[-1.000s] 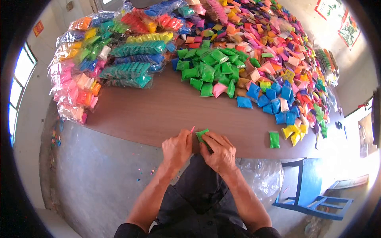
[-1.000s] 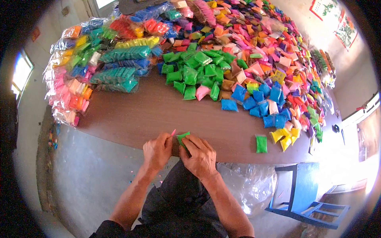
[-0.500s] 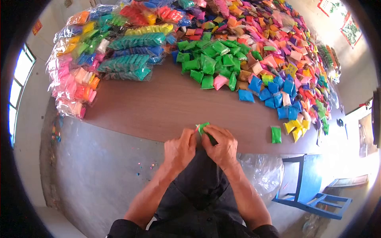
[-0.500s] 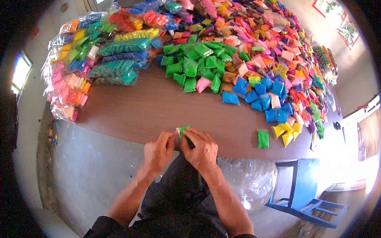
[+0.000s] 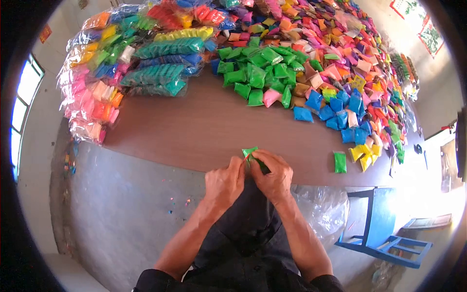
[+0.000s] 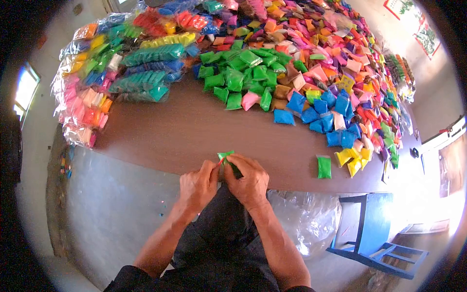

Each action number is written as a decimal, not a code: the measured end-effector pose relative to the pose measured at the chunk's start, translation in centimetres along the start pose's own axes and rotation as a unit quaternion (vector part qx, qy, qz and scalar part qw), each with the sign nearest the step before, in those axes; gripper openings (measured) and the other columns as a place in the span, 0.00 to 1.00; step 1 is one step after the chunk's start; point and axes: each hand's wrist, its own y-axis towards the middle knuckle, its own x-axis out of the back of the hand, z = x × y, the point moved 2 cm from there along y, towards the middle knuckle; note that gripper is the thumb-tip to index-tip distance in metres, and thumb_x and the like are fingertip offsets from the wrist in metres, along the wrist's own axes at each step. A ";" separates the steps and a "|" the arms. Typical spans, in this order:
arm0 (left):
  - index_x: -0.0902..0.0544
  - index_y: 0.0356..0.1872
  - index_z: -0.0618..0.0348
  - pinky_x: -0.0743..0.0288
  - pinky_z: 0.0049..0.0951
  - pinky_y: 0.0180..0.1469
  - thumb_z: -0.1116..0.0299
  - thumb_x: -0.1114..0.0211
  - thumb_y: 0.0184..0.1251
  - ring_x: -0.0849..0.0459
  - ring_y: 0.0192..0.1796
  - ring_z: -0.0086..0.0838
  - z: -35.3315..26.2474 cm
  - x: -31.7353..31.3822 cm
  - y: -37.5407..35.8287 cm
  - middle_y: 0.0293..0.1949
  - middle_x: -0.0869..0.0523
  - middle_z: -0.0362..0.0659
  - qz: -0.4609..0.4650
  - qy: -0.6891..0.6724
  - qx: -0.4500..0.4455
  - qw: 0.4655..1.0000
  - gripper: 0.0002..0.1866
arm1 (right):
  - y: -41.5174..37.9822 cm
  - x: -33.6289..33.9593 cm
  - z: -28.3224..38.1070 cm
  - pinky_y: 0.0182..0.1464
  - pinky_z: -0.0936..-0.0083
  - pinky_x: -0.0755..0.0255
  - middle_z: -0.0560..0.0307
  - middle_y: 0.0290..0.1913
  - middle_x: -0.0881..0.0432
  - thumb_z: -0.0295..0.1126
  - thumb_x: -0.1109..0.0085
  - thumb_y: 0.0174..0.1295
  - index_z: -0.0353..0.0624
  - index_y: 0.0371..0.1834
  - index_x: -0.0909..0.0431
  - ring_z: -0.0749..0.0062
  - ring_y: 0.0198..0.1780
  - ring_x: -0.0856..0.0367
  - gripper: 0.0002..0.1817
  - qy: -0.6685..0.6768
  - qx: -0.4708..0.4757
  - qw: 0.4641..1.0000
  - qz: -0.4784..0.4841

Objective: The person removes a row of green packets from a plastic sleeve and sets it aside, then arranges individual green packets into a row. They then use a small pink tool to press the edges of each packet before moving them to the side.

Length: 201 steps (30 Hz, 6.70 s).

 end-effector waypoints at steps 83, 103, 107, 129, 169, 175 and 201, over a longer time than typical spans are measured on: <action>0.11 0.46 0.62 0.26 0.29 0.30 0.71 0.28 0.82 0.21 0.25 0.22 6.5 -0.5 3.2 0.25 0.17 0.43 -0.090 -0.079 0.005 0.993 0.05 | -1.2 16.5 -6.9 0.74 0.51 0.23 0.51 0.66 0.15 0.22 0.31 0.66 0.40 0.51 0.10 0.48 0.74 0.20 0.12 -0.270 0.100 0.956 0.051; 0.11 0.44 0.61 0.24 0.30 0.30 0.71 0.27 0.80 0.18 0.25 0.26 5.8 -0.3 3.3 0.26 0.14 0.43 -0.111 -0.071 0.004 0.991 0.05 | 3.0 12.9 4.1 0.55 0.57 0.15 0.55 0.52 0.09 0.21 0.35 0.59 0.44 0.50 0.12 0.51 0.53 0.09 0.15 -0.077 0.101 0.984 0.128; 0.10 0.45 0.60 0.24 0.31 0.29 0.70 0.27 0.80 0.18 0.24 0.27 6.2 -0.5 3.3 0.26 0.14 0.44 -0.130 -0.058 -0.019 0.990 0.04 | 4.2 12.0 9.0 0.55 0.58 0.15 0.52 0.54 0.10 0.23 0.33 0.60 0.41 0.53 0.12 0.51 0.54 0.09 0.16 -0.025 0.130 0.971 0.198; 0.10 0.44 0.53 0.21 0.38 0.28 0.70 0.25 0.75 0.10 0.25 0.39 6.1 -0.6 3.0 0.26 0.12 0.46 -0.137 -0.051 0.007 0.989 0.03 | 1.2 12.3 24.1 0.47 0.66 0.24 0.53 0.45 0.11 0.35 0.27 0.71 0.36 0.58 0.10 0.63 0.46 0.14 0.18 -0.200 0.350 0.908 0.119; 0.12 0.42 0.57 0.23 0.37 0.25 0.76 0.24 0.74 0.13 0.22 0.40 5.3 0.3 3.2 0.24 0.14 0.47 -0.142 -0.081 -0.008 0.986 0.04 | 14.1 -1.1 -2.6 0.44 0.59 0.12 0.57 0.45 0.10 0.28 0.25 0.65 0.46 0.44 0.10 0.53 0.46 0.08 0.07 -0.083 0.148 0.985 -0.013; 0.12 0.42 0.56 0.23 0.37 0.26 0.76 0.24 0.73 0.12 0.24 0.41 5.3 0.3 3.2 0.24 0.14 0.47 -0.140 -0.073 -0.004 0.987 0.04 | 9.2 4.9 -0.2 0.42 0.70 0.16 0.55 0.37 0.08 0.26 0.29 0.71 0.35 0.46 0.13 0.76 0.38 0.10 0.06 0.097 -0.140 0.972 0.161; 0.12 0.43 0.59 0.22 0.32 0.29 0.75 0.25 0.76 0.13 0.24 0.35 5.4 -0.3 3.1 0.26 0.13 0.46 -0.141 -0.061 0.006 0.988 0.03 | 0.1 5.6 1.0 0.65 0.55 0.18 0.51 0.69 0.18 0.33 0.26 0.67 0.41 0.66 0.15 0.53 0.72 0.18 0.24 -0.213 0.102 0.959 0.154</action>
